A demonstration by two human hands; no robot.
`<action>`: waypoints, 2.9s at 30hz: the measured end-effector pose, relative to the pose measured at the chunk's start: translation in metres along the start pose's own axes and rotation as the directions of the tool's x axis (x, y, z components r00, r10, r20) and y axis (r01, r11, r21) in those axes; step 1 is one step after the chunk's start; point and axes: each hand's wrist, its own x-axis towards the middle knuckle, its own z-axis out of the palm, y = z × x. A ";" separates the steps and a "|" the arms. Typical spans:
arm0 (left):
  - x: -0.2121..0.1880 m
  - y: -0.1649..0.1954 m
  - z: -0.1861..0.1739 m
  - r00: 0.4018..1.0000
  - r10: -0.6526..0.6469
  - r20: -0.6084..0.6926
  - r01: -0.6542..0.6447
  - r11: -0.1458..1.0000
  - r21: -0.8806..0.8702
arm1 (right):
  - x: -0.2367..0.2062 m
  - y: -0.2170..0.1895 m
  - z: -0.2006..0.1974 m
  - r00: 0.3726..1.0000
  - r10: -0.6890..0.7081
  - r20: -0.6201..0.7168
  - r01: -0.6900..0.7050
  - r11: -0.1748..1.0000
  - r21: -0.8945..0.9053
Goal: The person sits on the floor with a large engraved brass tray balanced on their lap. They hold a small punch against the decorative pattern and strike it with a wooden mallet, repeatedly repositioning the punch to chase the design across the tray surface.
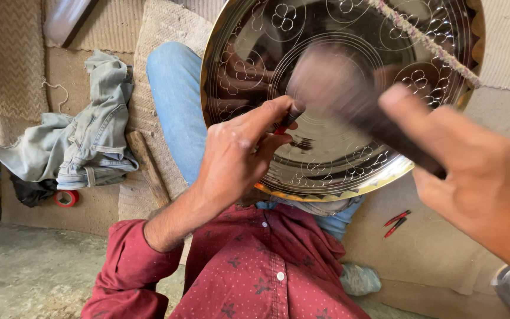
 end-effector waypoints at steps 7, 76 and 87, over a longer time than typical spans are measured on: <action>0.014 -0.007 -0.006 0.978 0.107 0.179 -0.105 0.994 -0.018 | -0.036 0.016 0.026 0.989 0.140 -0.045 -0.144 0.984 -0.108; -0.030 0.005 0.014 0.949 -0.213 -0.231 0.247 0.960 0.129 | -0.046 0.025 0.041 0.953 -0.185 -0.240 0.067 0.900 -0.430; -0.023 0.009 0.011 0.966 -0.194 -0.168 0.217 0.968 0.127 | 0.005 -0.002 0.004 0.977 0.096 0.191 -0.014 0.920 -0.391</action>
